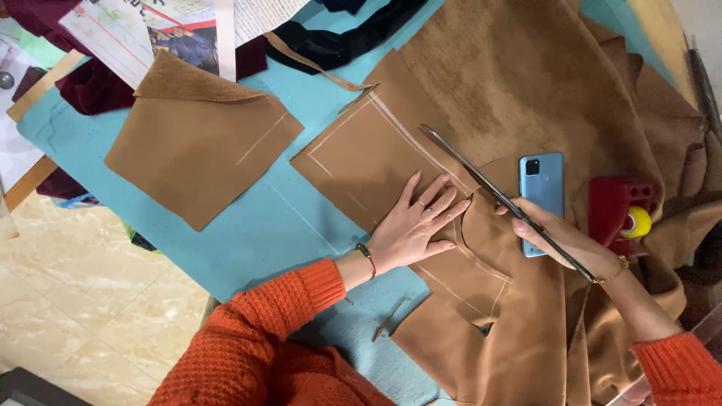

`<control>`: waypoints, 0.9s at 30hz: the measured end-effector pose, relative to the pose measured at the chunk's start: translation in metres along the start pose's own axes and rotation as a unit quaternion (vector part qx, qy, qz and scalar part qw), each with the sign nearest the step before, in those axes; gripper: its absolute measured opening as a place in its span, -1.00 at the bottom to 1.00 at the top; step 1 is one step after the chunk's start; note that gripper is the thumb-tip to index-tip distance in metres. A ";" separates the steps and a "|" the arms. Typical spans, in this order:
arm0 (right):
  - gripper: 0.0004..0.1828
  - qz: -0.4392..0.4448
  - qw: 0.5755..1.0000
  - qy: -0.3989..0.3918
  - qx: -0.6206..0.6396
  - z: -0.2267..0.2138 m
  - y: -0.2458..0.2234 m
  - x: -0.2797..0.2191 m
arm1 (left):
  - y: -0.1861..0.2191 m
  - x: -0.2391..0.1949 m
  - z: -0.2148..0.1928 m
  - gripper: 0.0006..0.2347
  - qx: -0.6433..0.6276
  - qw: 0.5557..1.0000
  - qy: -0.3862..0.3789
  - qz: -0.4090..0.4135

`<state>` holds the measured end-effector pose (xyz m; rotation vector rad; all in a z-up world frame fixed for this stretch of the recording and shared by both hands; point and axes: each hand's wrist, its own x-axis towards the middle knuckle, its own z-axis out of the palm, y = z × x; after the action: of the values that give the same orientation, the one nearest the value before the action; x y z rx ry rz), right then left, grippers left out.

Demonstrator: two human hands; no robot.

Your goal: Cutting out pattern pieces from brown fabric using tailor's shears and organizing the cut pieces on a work table.

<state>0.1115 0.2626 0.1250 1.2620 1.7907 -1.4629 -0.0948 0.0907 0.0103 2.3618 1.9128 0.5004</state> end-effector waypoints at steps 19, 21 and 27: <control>-0.61 0.011 1.000 0.017 -0.008 0.007 -0.007 0.027 | 0.000 -0.001 0.003 -0.31 -0.026 1.000 0.012 -0.004; -0.54 -0.045 0.997 0.004 0.066 0.009 -0.018 0.031 | 0.001 -0.001 0.004 -0.31 -0.022 1.000 -0.007 -0.003; -0.63 -0.088 0.995 -0.003 0.041 0.010 -0.029 0.034 | 0.000 -0.002 0.003 -0.32 -0.029 1.000 0.007 -0.006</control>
<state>0.0694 0.2654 0.1075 1.1614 1.8948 -1.6498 -0.0942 0.0895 0.0072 2.3155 1.8915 0.5649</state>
